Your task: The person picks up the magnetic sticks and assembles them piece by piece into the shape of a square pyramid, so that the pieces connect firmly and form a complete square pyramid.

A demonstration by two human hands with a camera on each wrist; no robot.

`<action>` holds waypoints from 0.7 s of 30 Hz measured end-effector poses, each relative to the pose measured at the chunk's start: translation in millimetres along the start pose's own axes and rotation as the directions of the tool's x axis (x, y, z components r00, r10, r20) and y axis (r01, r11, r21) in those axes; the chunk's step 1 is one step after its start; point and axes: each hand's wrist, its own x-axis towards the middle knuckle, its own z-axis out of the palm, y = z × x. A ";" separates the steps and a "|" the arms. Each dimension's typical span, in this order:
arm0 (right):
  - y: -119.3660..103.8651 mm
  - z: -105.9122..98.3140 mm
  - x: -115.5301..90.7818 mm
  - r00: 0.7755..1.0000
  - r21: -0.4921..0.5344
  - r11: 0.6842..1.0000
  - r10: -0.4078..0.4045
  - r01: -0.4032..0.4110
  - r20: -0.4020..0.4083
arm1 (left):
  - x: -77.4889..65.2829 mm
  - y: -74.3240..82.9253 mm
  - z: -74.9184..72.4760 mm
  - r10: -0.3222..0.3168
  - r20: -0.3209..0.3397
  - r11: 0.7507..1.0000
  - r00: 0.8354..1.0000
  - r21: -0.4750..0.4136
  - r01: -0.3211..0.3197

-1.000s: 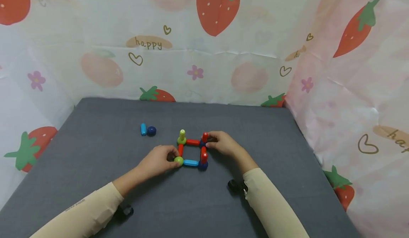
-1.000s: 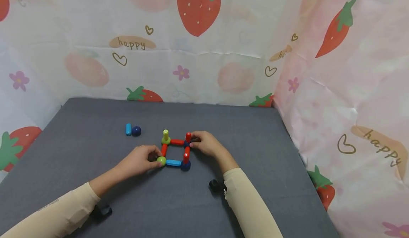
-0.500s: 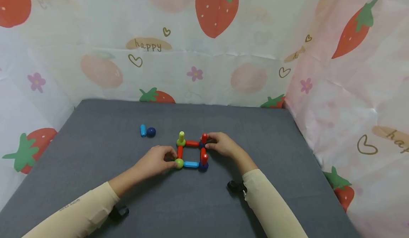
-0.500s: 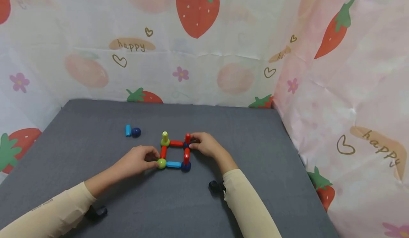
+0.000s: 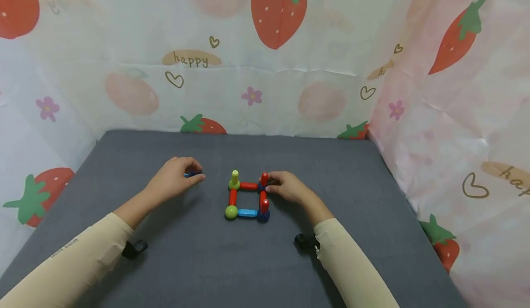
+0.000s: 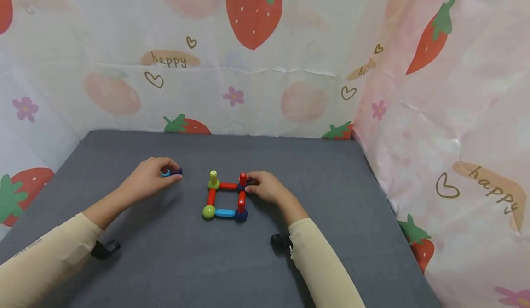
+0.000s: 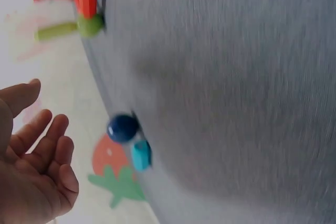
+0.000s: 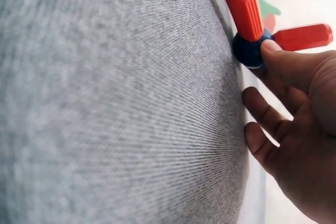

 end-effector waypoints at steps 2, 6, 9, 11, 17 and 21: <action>0.1 0.0 -0.1 1.000 -0.001 1.000 0.005 -0.005 -0.001 | 4.6 -9.7 -4.6 -0.027 -0.011 1.000 1.000 -0.006 0.027; 0.3 0.0 0.2 1.000 -0.005 1.000 0.008 -0.008 -0.001 | 12.0 -29.4 -9.4 -0.089 -0.037 0.996 0.995 -0.024 0.089; 0.3 -0.4 0.3 1.000 -0.002 1.000 0.009 -0.009 -0.004 | 17.7 -42.7 -9.5 -0.132 -0.052 0.991 0.990 -0.020 0.131; 0.5 -0.7 0.2 1.000 -0.001 1.000 0.012 -0.012 -0.006 | 21.4 -49.5 -8.5 -0.155 -0.055 0.988 0.986 -0.014 0.155; 1.9 -0.5 0.1 1.000 -0.004 1.000 0.013 -0.013 -0.005 | 31.3 -66.0 -2.1 -0.215 -0.042 0.977 0.976 -0.001 0.215; 2.0 -0.2 -0.5 1.000 0.008 1.000 0.002 -0.002 -0.005 | 37.3 -73.8 3.4 -0.243 -0.031 0.970 0.969 -0.001 0.243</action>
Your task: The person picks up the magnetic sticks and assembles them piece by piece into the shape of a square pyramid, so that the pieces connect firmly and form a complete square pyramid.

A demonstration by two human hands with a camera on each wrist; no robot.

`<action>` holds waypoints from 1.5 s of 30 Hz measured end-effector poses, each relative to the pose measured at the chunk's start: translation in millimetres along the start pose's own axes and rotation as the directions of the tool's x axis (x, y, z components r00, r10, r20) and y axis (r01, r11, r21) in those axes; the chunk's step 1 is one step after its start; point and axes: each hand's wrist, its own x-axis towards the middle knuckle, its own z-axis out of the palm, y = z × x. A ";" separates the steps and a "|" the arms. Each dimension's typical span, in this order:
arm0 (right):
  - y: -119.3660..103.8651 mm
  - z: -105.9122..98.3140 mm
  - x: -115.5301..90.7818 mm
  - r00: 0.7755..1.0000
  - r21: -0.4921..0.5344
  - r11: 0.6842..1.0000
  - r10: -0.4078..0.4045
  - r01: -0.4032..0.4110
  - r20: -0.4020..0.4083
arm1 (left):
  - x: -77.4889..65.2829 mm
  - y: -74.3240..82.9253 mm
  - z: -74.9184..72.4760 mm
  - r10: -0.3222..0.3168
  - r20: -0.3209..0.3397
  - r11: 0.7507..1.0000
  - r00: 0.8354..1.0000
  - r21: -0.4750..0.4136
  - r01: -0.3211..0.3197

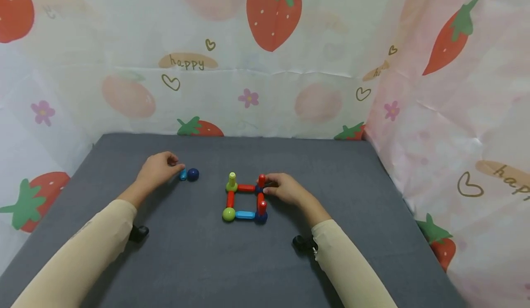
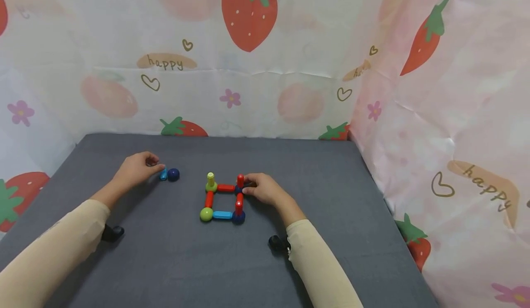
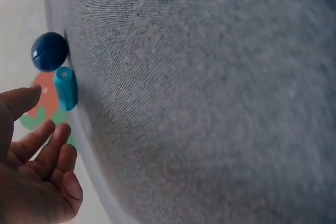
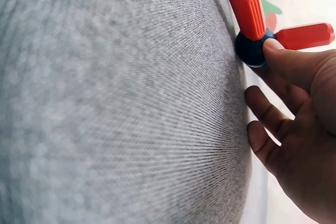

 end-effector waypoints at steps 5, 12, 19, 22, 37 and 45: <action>-0.3 1.4 0.2 1.000 0.015 1.000 -0.005 0.006 -0.003 | 5.4 -2.8 4.8 -0.007 0.015 1.000 1.000 0.008 0.007; -0.4 1.0 0.2 1.000 0.001 1.000 -0.003 0.003 0.005 | 8.4 -4.4 4.9 -0.027 0.051 0.999 0.998 0.020 0.026; -0.8 -0.5 0.3 1.000 -0.005 1.000 0.011 -0.011 -0.007 | 10.2 -3.6 0.7 -0.012 0.057 0.999 0.998 0.043 0.009; -0.1 0.2 0.3 1.000 -0.007 1.000 0.010 -0.010 -0.010 | 10.4 -6.2 1.2 -0.005 0.063 0.998 0.998 0.067 0.000; -0.4 1.3 0.2 1.000 -0.013 1.000 0.011 -0.012 -0.019 | 8.6 -11.9 3.1 0.003 0.047 0.999 0.999 0.039 -0.005; -1.0 0.4 0.5 1.000 -0.019 1.000 0.001 -0.001 -0.008 | -1.9 -7.0 -3.7 -0.002 -0.007 0.996 1.000 -0.086 0.001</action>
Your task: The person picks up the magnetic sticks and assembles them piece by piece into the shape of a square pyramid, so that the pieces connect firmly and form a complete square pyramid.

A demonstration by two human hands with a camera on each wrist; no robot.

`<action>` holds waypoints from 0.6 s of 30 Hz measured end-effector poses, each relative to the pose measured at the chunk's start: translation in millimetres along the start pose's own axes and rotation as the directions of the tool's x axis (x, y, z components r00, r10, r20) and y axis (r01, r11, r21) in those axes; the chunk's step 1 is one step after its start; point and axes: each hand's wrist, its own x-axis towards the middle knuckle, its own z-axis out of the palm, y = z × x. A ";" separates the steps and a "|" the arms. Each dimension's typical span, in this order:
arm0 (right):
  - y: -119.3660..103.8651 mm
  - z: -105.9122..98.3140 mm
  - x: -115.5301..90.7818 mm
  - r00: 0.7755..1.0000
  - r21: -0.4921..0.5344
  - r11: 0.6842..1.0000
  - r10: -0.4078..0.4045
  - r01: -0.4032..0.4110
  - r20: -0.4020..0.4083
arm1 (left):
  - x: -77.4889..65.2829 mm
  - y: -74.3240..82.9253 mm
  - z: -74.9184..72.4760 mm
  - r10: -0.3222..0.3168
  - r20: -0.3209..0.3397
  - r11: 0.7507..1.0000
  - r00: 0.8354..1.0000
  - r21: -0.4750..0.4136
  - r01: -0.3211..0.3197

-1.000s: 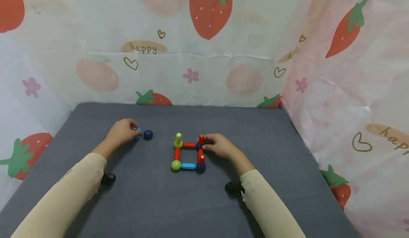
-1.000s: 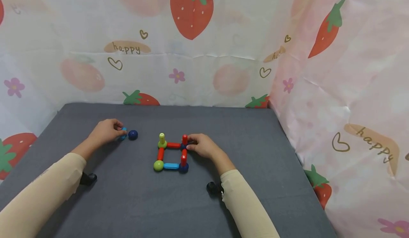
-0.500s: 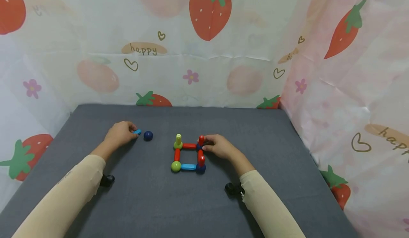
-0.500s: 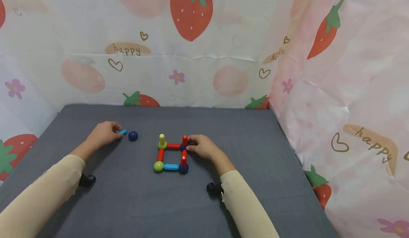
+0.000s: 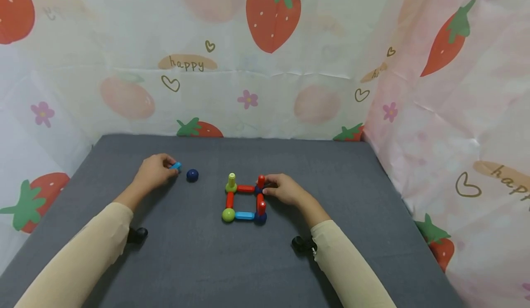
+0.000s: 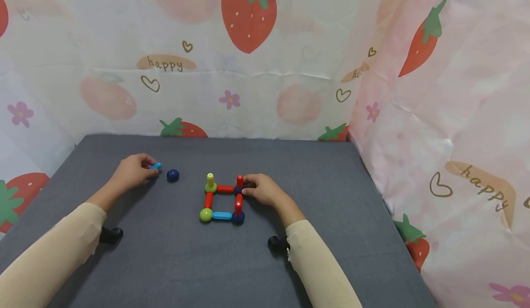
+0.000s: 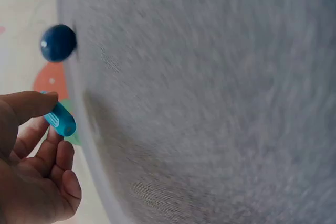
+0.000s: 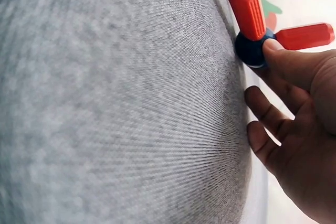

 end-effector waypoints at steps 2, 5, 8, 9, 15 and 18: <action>0.1 0.1 0.1 1.000 0.000 1.000 -0.001 0.001 0.001 | -3.8 4.3 -1.4 0.003 -0.017 1.000 1.000 -0.023 -0.003; -0.1 0.1 -0.1 1.000 0.001 1.000 -0.001 0.001 0.001 | -11.5 12.9 -3.0 0.017 -0.043 0.999 0.999 -0.045 -0.019; -0.5 -0.4 -0.3 1.000 0.004 1.000 -0.001 0.001 -0.003 | -20.6 22.9 -4.1 0.032 -0.073 0.997 0.997 -0.073 -0.037; -0.3 -0.4 -0.2 1.000 0.004 1.000 -0.001 0.002 -0.004 | -24.0 26.4 -4.5 0.036 -0.082 0.995 0.996 -0.086 -0.043; 0.0 0.2 -0.3 1.000 0.015 1.000 -0.007 0.007 0.003 | -42.4 46.9 -4.8 0.056 -0.114 0.985 0.992 -0.156 -0.073; 0.1 0.6 -0.5 1.000 0.019 1.000 -0.008 0.007 0.002 | -50.0 56.3 -3.7 0.076 -0.120 0.980 0.990 -0.174 -0.096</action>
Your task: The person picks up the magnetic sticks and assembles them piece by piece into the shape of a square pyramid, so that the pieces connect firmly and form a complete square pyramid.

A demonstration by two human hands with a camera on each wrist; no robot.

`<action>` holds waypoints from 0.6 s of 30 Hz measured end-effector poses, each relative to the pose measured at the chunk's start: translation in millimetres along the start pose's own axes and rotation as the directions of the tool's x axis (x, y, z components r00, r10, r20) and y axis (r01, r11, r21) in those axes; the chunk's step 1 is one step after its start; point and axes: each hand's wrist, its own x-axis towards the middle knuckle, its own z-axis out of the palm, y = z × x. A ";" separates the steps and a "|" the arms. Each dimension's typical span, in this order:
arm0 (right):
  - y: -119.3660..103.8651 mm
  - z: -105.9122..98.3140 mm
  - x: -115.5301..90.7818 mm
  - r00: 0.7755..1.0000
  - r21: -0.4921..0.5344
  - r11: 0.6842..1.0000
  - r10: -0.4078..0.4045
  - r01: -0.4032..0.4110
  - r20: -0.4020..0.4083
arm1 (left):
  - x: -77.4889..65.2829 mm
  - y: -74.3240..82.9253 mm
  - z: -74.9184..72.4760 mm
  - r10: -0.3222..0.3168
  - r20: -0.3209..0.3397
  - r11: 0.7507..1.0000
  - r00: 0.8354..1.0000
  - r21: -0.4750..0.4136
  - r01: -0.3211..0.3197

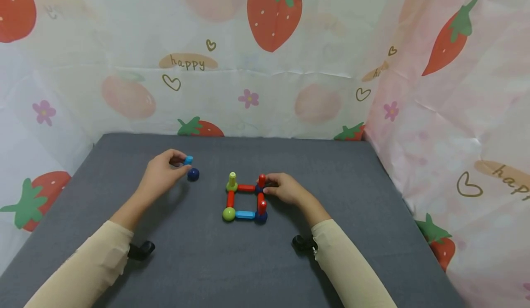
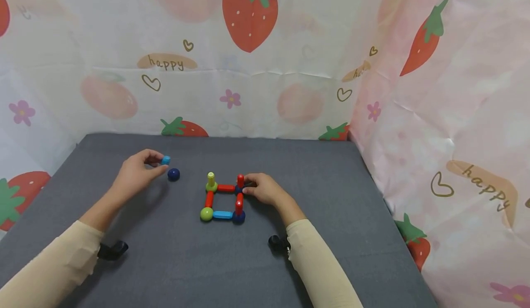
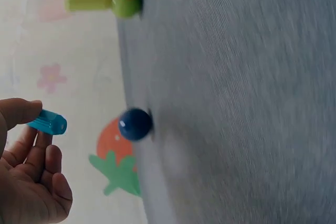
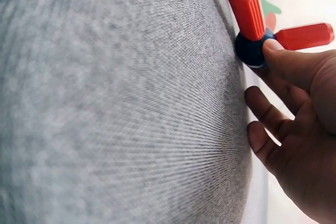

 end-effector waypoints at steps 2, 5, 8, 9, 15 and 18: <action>0.5 0.1 0.1 1.000 0.000 1.000 0.003 -0.003 -0.003 | -3.9 5.5 2.7 0.025 0.000 1.000 1.000 -0.017 -0.025; 0.6 0.8 -0.1 1.000 0.001 1.000 0.014 -0.014 -0.006 | -10.4 13.2 7.7 0.067 0.005 0.997 0.998 -0.045 -0.066; 1.0 1.8 0.1 1.000 0.003 1.000 0.018 -0.018 -0.008 | -17.3 21.1 14.1 0.101 0.018 0.993 0.995 -0.065 -0.099; 0.9 1.9 0.0 1.000 0.005 1.000 0.017 -0.017 -0.007 | -19.4 23.6 16.2 0.105 0.026 0.992 0.994 -0.070 -0.103; 0.1 1.0 -0.5 1.000 0.005 1.000 0.018 -0.018 -0.009 | -30.5 37.3 27.9 0.109 0.077 0.989 0.991 -0.105 -0.101; 0.6 1.2 -0.7 1.000 0.002 1.000 0.020 -0.020 -0.009 | -35.8 42.0 34.3 0.110 0.095 0.988 0.989 -0.116 -0.099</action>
